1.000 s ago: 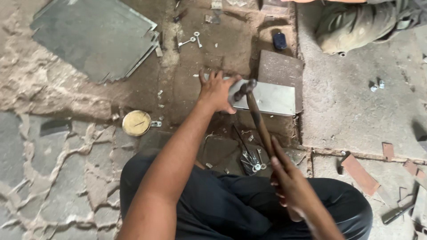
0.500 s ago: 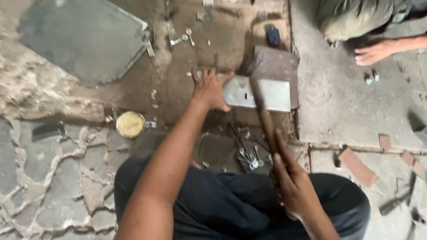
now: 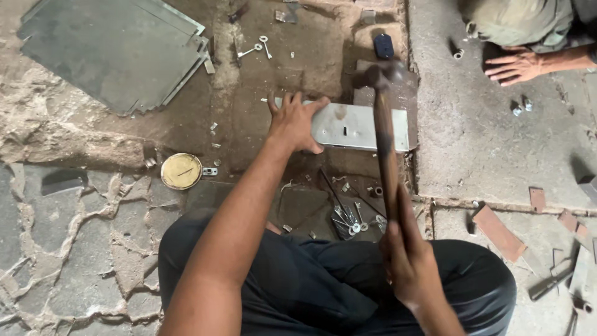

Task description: The person sits on the floor and assembles a lock mechanism into a metal box. They use a hammer and a punch to create holes in the metal, then insert the lock and secure it with screws using a screwdriver.

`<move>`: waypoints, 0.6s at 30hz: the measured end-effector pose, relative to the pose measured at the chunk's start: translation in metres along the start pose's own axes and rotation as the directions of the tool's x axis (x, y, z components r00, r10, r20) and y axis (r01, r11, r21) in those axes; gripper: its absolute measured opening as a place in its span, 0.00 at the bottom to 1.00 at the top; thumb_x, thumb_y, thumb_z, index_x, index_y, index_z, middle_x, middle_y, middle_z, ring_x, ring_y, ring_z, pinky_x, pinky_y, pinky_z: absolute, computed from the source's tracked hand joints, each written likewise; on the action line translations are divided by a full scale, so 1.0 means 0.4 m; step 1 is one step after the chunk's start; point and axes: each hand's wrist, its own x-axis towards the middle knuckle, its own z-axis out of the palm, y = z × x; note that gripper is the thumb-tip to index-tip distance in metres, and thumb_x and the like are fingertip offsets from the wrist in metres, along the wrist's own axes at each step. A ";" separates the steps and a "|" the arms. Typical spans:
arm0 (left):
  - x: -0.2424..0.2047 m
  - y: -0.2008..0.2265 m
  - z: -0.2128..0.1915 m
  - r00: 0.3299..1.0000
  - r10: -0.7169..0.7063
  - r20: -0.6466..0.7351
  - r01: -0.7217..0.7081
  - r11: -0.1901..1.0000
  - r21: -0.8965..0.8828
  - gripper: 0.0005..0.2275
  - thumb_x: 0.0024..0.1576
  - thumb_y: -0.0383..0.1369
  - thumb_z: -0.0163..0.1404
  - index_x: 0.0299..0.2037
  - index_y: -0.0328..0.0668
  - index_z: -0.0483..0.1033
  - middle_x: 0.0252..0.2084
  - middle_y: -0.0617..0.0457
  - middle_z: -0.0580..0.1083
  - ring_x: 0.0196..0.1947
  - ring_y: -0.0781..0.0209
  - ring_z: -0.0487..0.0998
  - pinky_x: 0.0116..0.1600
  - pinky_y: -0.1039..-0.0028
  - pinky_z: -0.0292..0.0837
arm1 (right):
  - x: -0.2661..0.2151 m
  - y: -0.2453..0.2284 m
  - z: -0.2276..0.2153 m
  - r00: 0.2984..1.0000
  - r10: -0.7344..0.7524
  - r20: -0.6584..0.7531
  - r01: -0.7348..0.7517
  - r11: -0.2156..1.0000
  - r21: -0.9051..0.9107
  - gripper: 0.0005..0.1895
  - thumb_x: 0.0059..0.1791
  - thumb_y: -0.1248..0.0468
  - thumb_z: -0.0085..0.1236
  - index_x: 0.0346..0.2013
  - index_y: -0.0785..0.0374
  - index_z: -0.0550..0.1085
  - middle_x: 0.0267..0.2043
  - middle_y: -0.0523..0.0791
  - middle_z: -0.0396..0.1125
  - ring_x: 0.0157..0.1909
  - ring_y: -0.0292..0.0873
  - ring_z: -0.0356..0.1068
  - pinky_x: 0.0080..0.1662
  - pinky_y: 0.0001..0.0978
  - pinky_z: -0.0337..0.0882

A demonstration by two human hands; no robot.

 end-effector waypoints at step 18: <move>0.001 -0.027 0.001 0.999 0.026 0.019 -0.024 0.995 -0.101 0.54 0.24 0.39 0.75 0.68 0.59 0.60 0.67 0.39 0.62 0.69 0.37 0.57 0.67 0.30 0.40 | 0.097 0.069 -0.099 0.962 0.272 0.016 -0.271 0.962 -0.004 0.31 0.54 0.47 0.50 0.72 0.43 0.63 0.26 0.46 0.67 0.18 0.37 0.57 0.20 0.31 0.57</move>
